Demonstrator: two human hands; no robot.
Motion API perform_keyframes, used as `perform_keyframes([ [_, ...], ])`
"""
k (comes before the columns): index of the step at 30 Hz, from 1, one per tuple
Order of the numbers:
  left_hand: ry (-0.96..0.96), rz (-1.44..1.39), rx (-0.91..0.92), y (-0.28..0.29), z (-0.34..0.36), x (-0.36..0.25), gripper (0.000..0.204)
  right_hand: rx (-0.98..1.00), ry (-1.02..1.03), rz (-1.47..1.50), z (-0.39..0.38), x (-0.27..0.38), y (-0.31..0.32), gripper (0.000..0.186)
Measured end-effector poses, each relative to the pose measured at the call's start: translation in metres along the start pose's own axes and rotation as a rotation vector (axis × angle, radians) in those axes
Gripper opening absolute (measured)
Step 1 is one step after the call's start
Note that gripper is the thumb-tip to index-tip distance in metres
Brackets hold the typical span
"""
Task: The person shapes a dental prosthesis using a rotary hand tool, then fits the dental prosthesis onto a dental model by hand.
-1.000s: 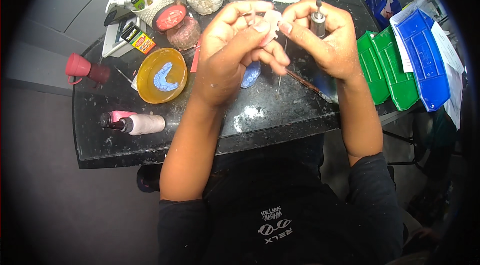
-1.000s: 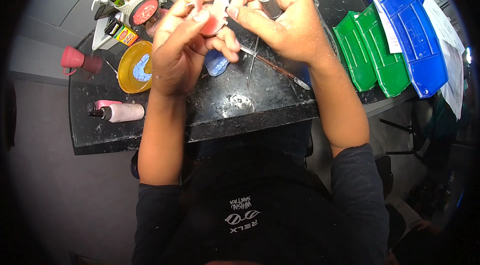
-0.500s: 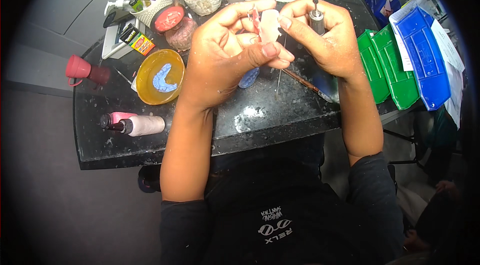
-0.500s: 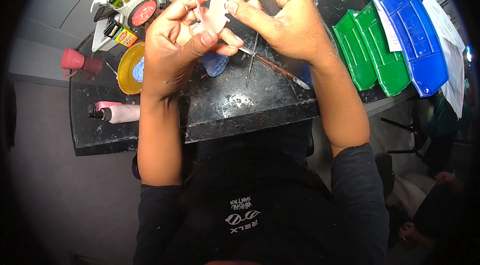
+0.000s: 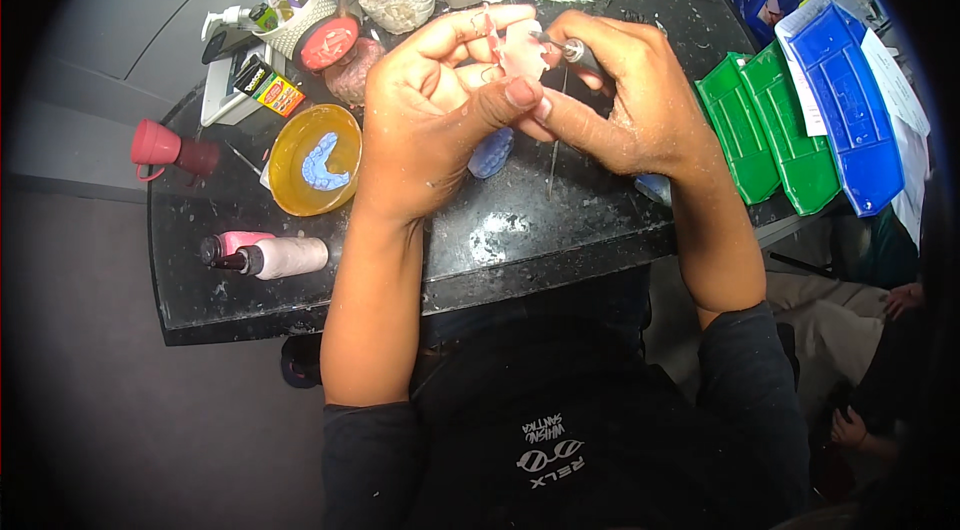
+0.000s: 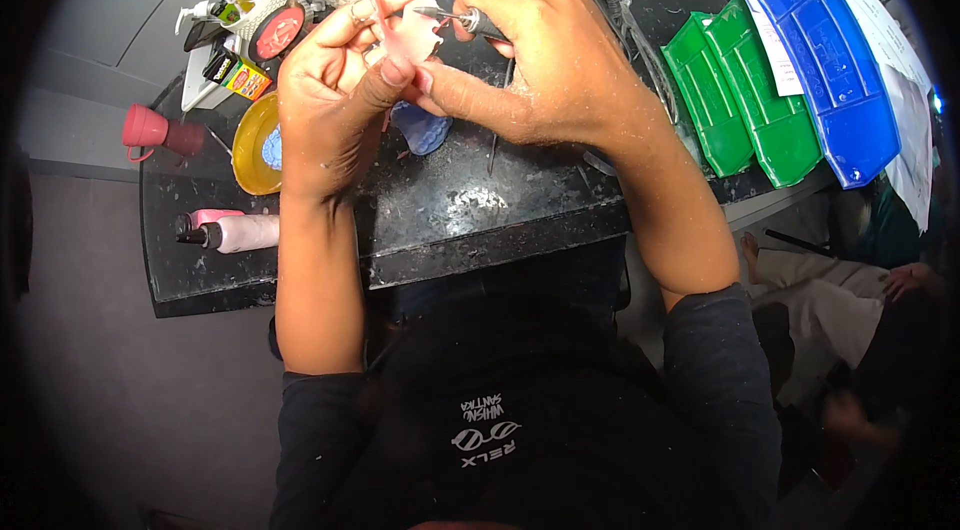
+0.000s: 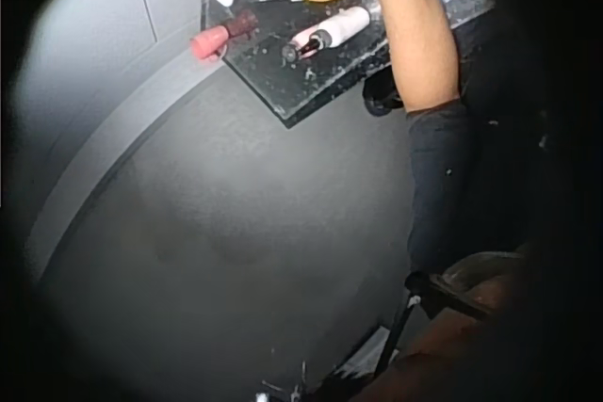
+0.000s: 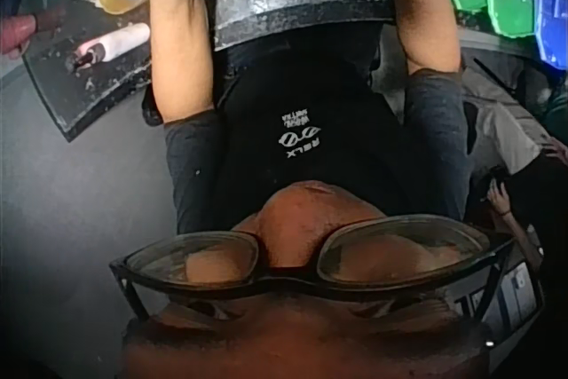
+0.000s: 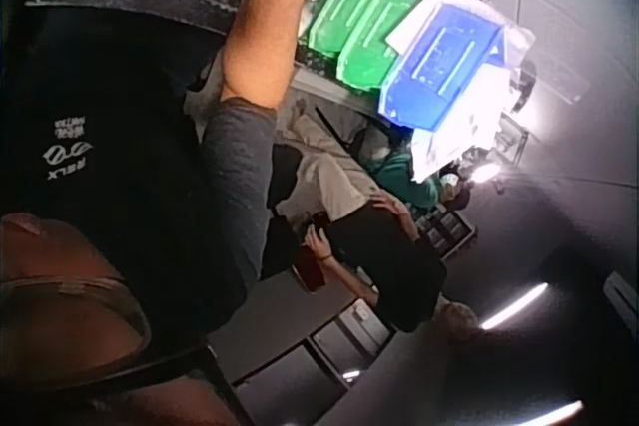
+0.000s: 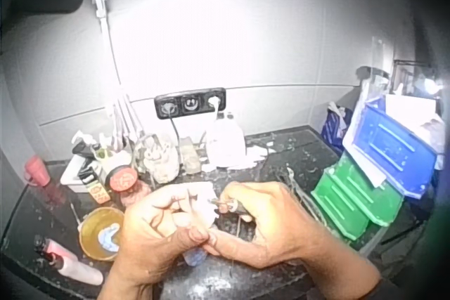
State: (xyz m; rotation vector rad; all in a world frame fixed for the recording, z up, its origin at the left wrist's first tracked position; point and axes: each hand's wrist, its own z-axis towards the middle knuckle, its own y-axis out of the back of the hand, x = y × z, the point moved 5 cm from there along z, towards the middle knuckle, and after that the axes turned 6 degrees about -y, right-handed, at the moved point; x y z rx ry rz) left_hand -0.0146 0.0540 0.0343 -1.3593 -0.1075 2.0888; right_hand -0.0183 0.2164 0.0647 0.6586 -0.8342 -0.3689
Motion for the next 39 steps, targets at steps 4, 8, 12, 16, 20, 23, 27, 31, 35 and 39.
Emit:
perform_keyframes([
  [4, -0.012, 0.04, -0.016, 0.0001, -0.0001, -0.0009, 0.051, 0.019, -0.032, -0.032, 0.0004, 0.0005, 0.0012, 0.049],
  [8, -0.019, 0.023, -0.008, 0.0005, -0.0003, -0.0004, 0.05, -0.002, -0.026, -0.028, 0.0002, 0.0007, 0.001, 0.05],
  [12, -0.027, 0.015, -0.004, 0.0003, -0.0002, -0.0004, 0.05, 0.004, -0.022, -0.037, 0.0005, 0.0, 0.0001, 0.05],
  [16, -0.025, 0.027, -0.01, 0.0014, -0.0003, 0.0003, 0.05, 0.014, -0.024, -0.036, 0.0007, -0.0004, -0.0003, 0.05],
  [20, -0.021, 0.045, -0.008, 0.0004, 0.0, -0.0009, 0.05, 0.012, -0.023, -0.032, 0.0007, -0.0025, -0.0014, 0.048],
  [23, -0.018, 0.042, -0.01, 0.0003, 0.0001, -0.0005, 0.049, 0.011, -0.02, -0.028, 0.0012, -0.0014, -0.0006, 0.047],
  [27, -0.02, 0.013, 0.008, 0.0025, -0.0001, 0.0013, 0.05, 0.015, -0.022, -0.022, 0.0013, -0.0018, -0.0014, 0.047],
  [31, 0.005, -0.005, 0.015, 0.0023, 0.0002, 0.0013, 0.05, 0.019, -0.02, -0.033, 0.0014, -0.0021, -0.0011, 0.047],
  [35, 0.027, 0.039, 0.011, 0.0013, 0.0, -0.0012, 0.05, -0.01, -0.004, -0.048, 0.0014, -0.0057, -0.0015, 0.05],
  [39, 0.01, 0.036, 0.013, 0.0018, 0.0004, -0.0013, 0.049, -0.011, -0.022, -0.043, 0.0014, -0.0053, -0.0009, 0.051],
])
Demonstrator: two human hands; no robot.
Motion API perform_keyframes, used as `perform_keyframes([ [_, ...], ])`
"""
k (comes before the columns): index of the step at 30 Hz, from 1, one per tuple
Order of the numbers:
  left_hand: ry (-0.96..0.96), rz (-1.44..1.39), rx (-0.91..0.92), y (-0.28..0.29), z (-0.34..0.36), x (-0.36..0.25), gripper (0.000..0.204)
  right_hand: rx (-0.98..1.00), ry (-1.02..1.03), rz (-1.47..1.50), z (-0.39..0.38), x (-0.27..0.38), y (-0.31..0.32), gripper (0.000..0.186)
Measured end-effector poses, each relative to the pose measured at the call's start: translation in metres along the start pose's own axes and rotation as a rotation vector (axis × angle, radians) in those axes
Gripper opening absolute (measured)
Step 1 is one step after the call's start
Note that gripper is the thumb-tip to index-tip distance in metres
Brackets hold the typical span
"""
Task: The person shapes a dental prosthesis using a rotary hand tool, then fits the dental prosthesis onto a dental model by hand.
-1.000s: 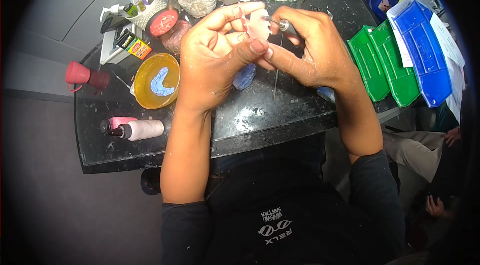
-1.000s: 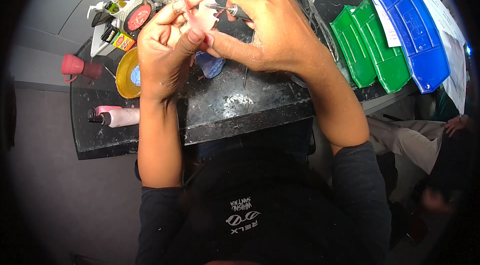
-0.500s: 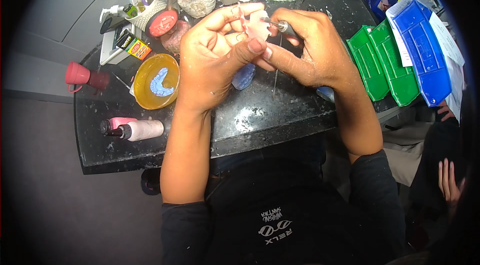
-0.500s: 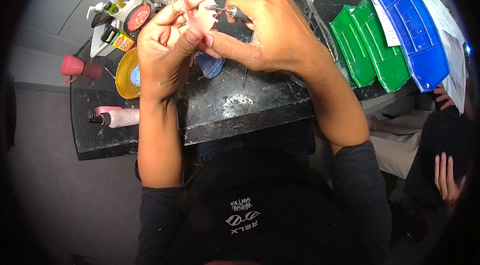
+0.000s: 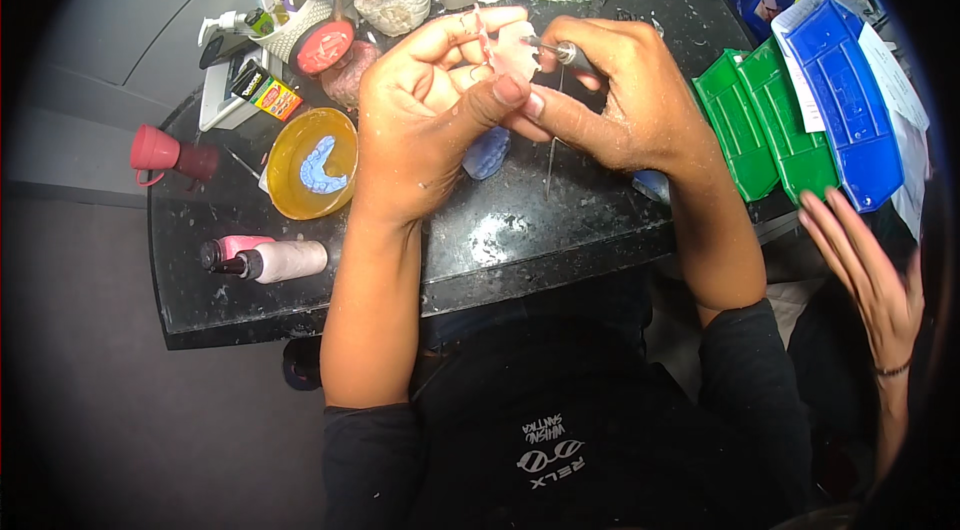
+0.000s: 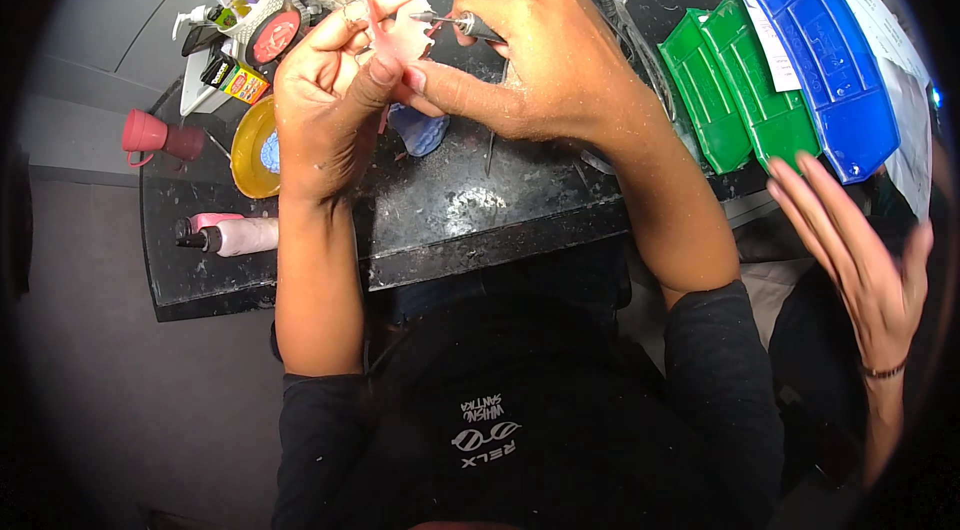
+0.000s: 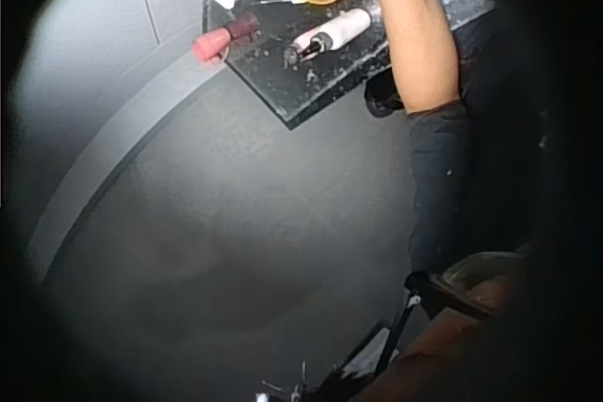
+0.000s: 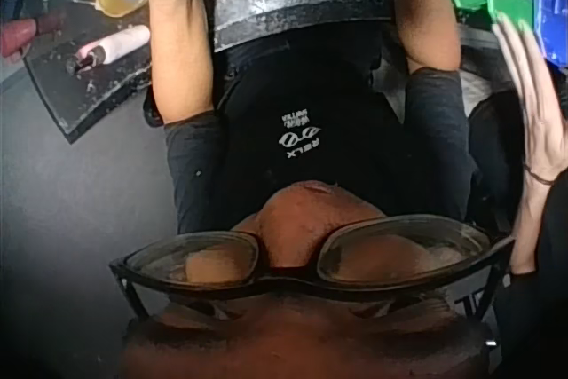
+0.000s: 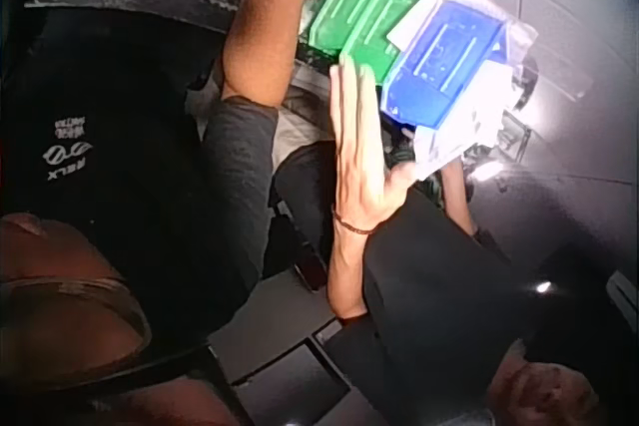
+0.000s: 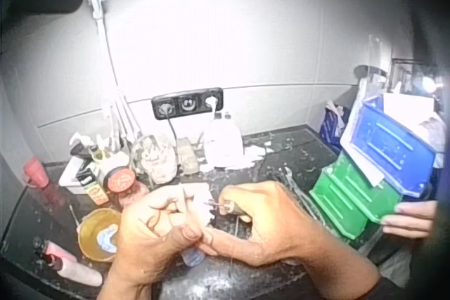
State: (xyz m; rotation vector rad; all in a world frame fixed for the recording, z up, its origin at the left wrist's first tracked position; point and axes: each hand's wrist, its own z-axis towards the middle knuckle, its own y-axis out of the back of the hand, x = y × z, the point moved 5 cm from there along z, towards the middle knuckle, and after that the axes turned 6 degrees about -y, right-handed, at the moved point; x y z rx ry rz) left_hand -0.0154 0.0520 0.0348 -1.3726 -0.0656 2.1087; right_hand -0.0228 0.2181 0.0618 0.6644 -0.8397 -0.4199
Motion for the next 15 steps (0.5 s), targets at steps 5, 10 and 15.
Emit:
perform_keyframes([
  [5, 0.012, -0.01, -0.012, 0.0001, -0.0001, 0.0003, 0.048, -0.002, 0.02, -0.023, 0.0009, -0.0015, -0.0002, 0.049],
  [10, -0.003, -0.059, -0.002, 0.0017, 0.0002, 0.0034, 0.047, -0.016, 0.014, 0.013, 0.0009, 0.0011, -0.0016, 0.048],
  [15, -0.012, -0.067, -0.012, 0.0011, 0.0004, 0.0038, 0.046, -0.004, 0.002, 0.002, 0.001, 0.0006, -0.0002, 0.046],
])
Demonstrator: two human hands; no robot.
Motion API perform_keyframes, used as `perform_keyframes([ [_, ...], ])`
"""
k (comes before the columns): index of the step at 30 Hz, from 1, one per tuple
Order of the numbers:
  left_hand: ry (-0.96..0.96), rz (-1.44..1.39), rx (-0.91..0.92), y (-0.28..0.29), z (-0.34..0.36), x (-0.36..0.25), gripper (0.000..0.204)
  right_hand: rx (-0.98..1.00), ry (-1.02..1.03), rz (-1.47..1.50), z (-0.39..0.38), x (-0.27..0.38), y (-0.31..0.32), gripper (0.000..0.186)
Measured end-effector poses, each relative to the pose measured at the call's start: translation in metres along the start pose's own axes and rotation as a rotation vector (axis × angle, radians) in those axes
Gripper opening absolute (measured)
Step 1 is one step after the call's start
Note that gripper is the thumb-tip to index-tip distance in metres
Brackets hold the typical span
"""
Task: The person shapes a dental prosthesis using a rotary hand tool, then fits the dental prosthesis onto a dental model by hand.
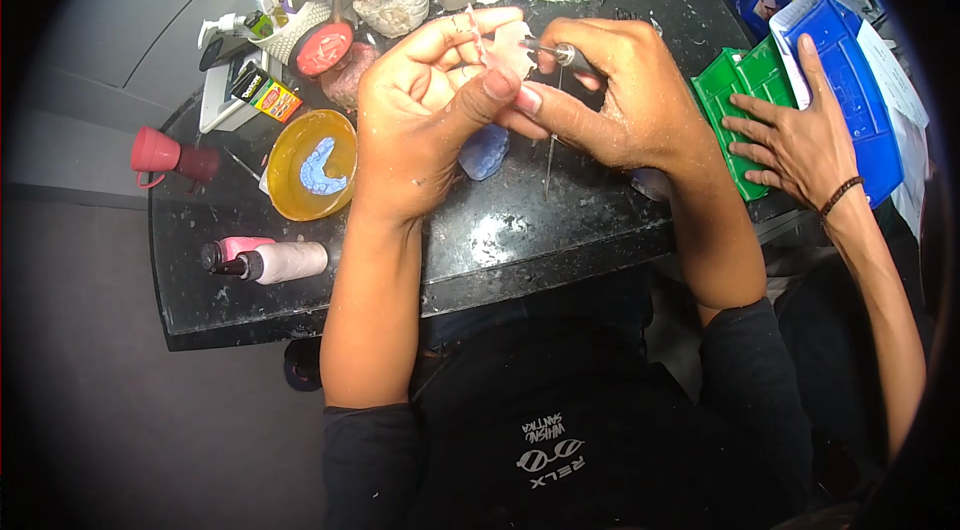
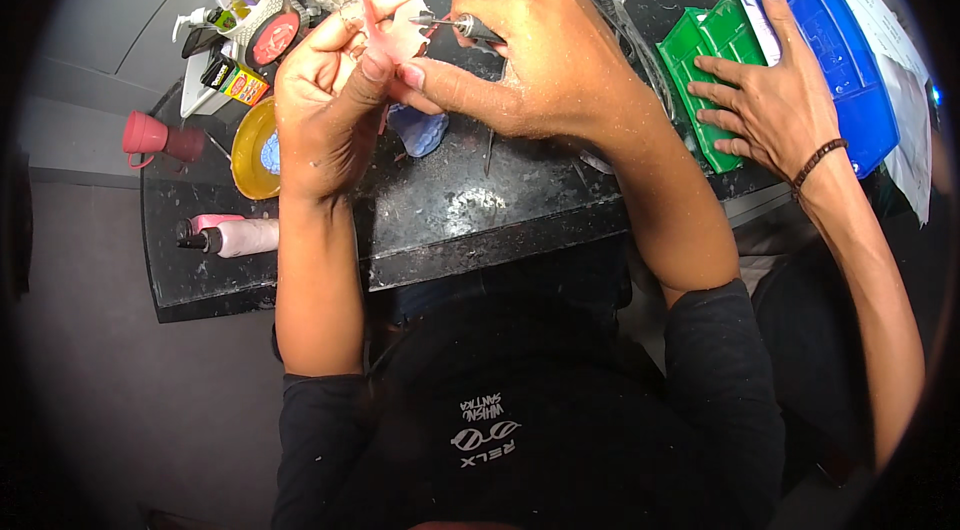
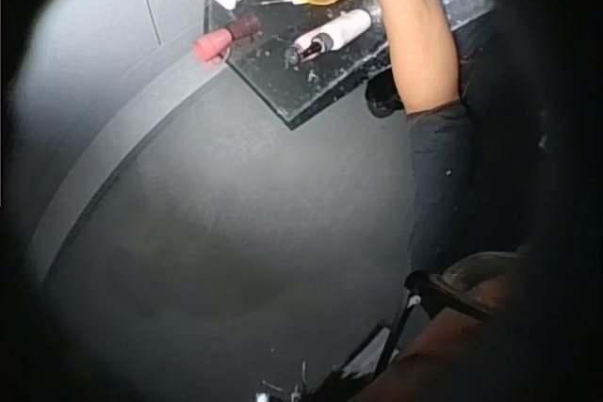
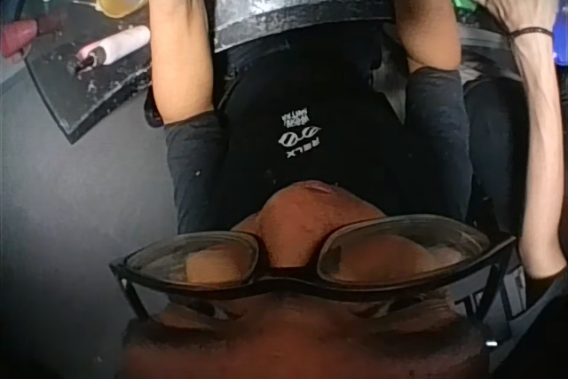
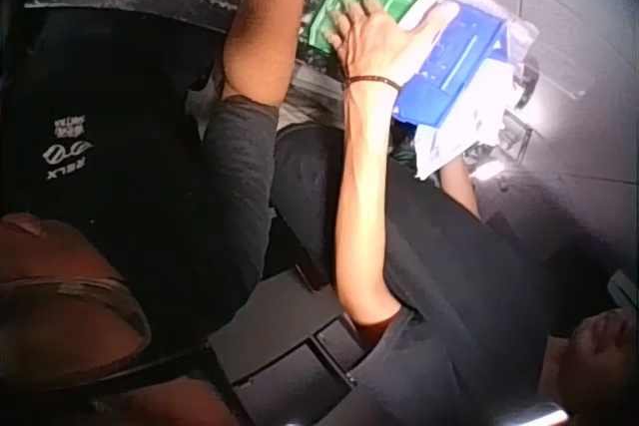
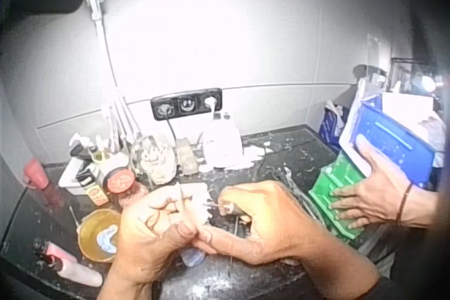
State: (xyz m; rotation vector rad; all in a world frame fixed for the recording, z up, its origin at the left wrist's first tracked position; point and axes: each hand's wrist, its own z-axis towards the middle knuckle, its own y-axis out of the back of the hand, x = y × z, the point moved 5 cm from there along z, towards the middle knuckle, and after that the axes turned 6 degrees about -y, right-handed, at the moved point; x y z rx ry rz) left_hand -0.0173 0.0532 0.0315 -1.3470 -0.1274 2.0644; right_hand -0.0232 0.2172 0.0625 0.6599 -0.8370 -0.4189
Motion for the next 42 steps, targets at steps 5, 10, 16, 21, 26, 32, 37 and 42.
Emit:
perform_keyframes([
  [5, 0.009, 0.002, 0.01, 0.0, 0.0, 0.0, 0.047, -0.013, 0.006, 0.006, -0.001, -0.001, 0.0, 0.044],
  [10, -0.019, 0.028, -0.001, -0.001, -0.002, 0.001, 0.05, -0.022, 0.013, -0.01, -0.002, -0.001, 0.0, 0.044],
  [16, -0.025, 0.056, 0.021, 0.0, -0.001, 0.0, 0.051, -0.027, 0.001, 0.007, -0.002, -0.001, 0.001, 0.047],
  [21, -0.048, 0.074, 0.007, -0.004, -0.001, -0.001, 0.05, -0.023, 0.01, -0.006, -0.003, 0.0, 0.002, 0.053],
  [26, -0.046, 0.113, -0.004, -0.002, -0.002, -0.001, 0.051, -0.012, 0.001, -0.008, -0.002, -0.001, 0.0, 0.054],
  [32, -0.038, 0.144, 0.002, -0.003, -0.001, -0.002, 0.051, -0.024, 0.016, 0.005, -0.002, -0.006, -0.002, 0.055],
  [37, -0.019, 0.218, 0.029, -0.004, -0.002, -0.003, 0.05, -0.009, -0.021, -0.005, -0.005, -0.008, -0.001, 0.055],
  [42, 0.076, 0.17, -0.041, 0.001, -0.003, 0.001, 0.045, -0.042, -0.075, 0.187, -0.007, -0.01, 0.006, 0.042],
])
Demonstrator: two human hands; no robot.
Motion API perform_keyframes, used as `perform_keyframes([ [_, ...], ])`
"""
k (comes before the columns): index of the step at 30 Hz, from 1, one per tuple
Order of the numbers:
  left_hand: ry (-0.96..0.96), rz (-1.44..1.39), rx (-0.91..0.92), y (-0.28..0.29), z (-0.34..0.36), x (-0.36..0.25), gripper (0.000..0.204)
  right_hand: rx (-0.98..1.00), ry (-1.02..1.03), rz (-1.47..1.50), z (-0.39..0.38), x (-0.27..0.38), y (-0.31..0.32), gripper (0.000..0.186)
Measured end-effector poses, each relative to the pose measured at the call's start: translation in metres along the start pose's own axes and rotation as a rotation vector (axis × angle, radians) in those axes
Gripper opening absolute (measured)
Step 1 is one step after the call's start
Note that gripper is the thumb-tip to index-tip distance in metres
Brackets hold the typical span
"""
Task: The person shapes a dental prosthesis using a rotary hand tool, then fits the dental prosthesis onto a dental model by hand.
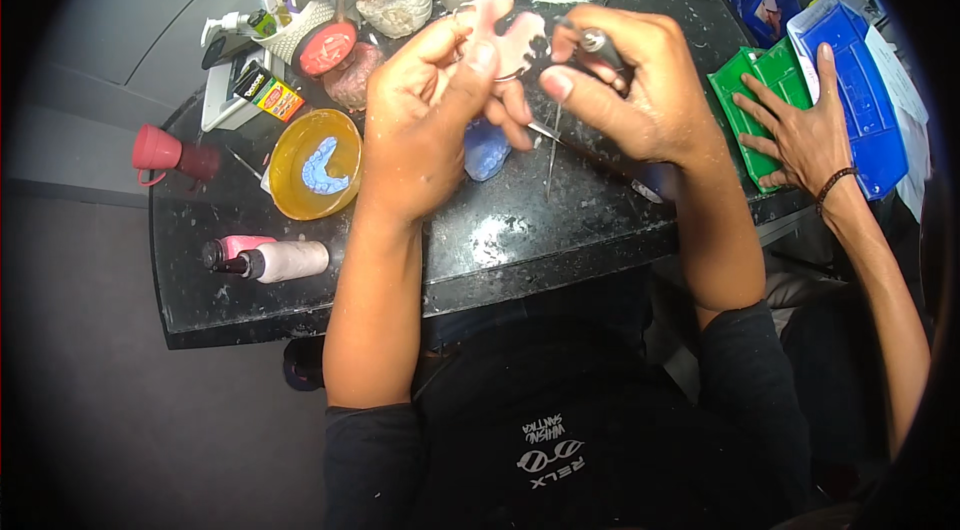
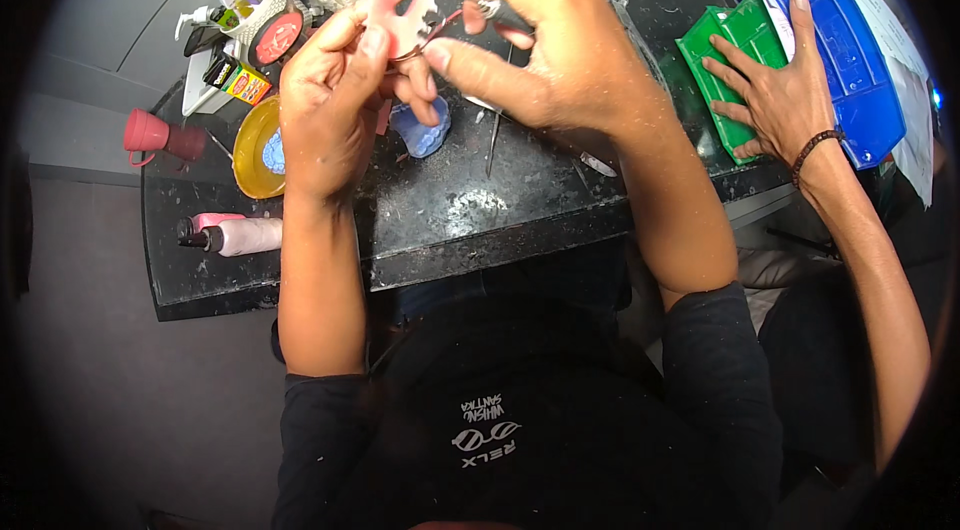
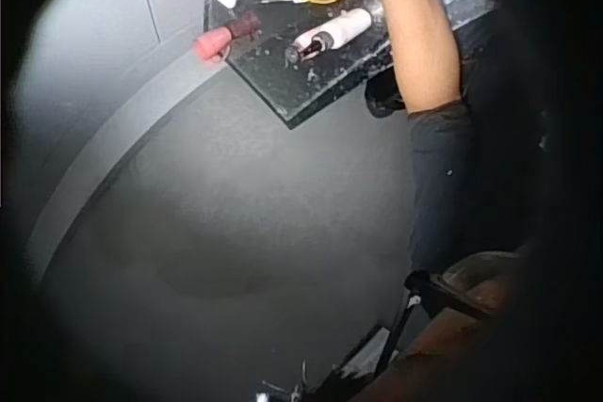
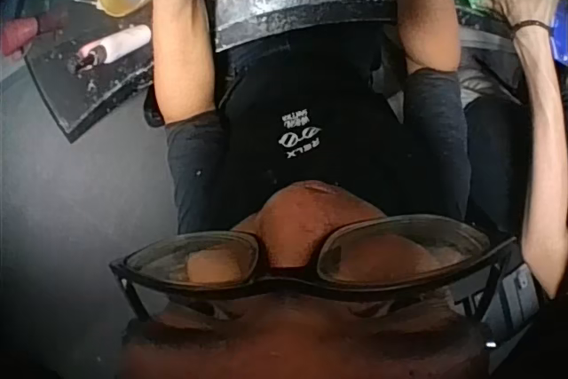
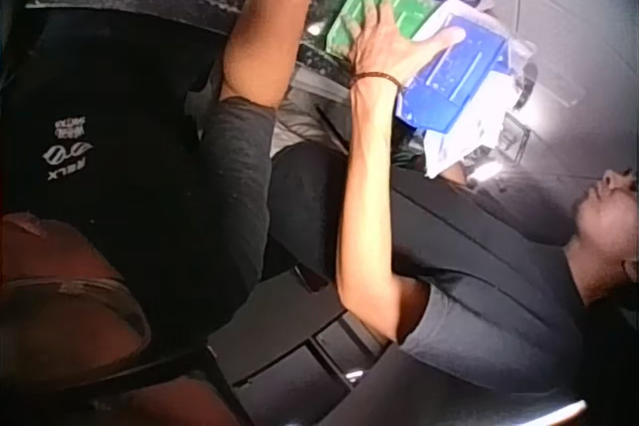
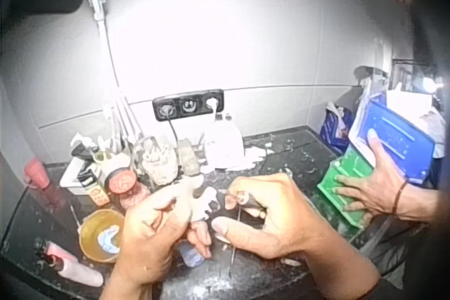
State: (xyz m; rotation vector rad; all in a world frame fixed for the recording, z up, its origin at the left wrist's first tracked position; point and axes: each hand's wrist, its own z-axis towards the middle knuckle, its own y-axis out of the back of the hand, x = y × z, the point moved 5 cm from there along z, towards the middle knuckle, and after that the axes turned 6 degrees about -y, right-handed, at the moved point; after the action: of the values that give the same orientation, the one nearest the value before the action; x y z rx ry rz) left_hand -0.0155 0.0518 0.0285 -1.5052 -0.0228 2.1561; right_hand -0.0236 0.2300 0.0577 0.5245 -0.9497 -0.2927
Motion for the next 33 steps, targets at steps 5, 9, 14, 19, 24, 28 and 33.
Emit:
perform_keyframes([
  [5, -0.034, 0.209, -0.085, 0.01, 0.0, 0.009, 0.029, 0.055, 0.086, -0.076, -0.001, -0.007, -0.008, 0.038],
  [9, -0.141, 0.24, -0.038, 0.019, 0.0, 0.011, 0.014, 0.154, 0.13, -0.128, -0.009, -0.01, -0.027, 0.043],
  [14, -0.074, 0.297, 0.026, 0.022, -0.003, 0.016, 0.015, 0.182, 0.199, -0.25, -0.012, -0.007, -0.047, 0.044],
  [19, -0.011, 0.242, 0.043, 0.017, -0.002, 0.019, 0.014, 0.148, 0.222, -0.25, -0.01, -0.003, -0.043, 0.044],
  [24, -0.002, 0.299, 0.062, 0.016, -0.002, 0.012, 0.015, 0.134, 0.241, -0.342, -0.01, 0.004, -0.038, 0.045],
  [28, -0.015, 0.346, 0.065, 0.016, -0.003, 0.009, 0.015, 0.147, 0.252, -0.416, -0.01, 0.007, -0.036, 0.049],
  [33, -0.014, 0.311, 0.061, 0.015, -0.001, 0.005, 0.015, 0.147, 0.256, -0.402, -0.007, 0.01, -0.034, 0.05],
])
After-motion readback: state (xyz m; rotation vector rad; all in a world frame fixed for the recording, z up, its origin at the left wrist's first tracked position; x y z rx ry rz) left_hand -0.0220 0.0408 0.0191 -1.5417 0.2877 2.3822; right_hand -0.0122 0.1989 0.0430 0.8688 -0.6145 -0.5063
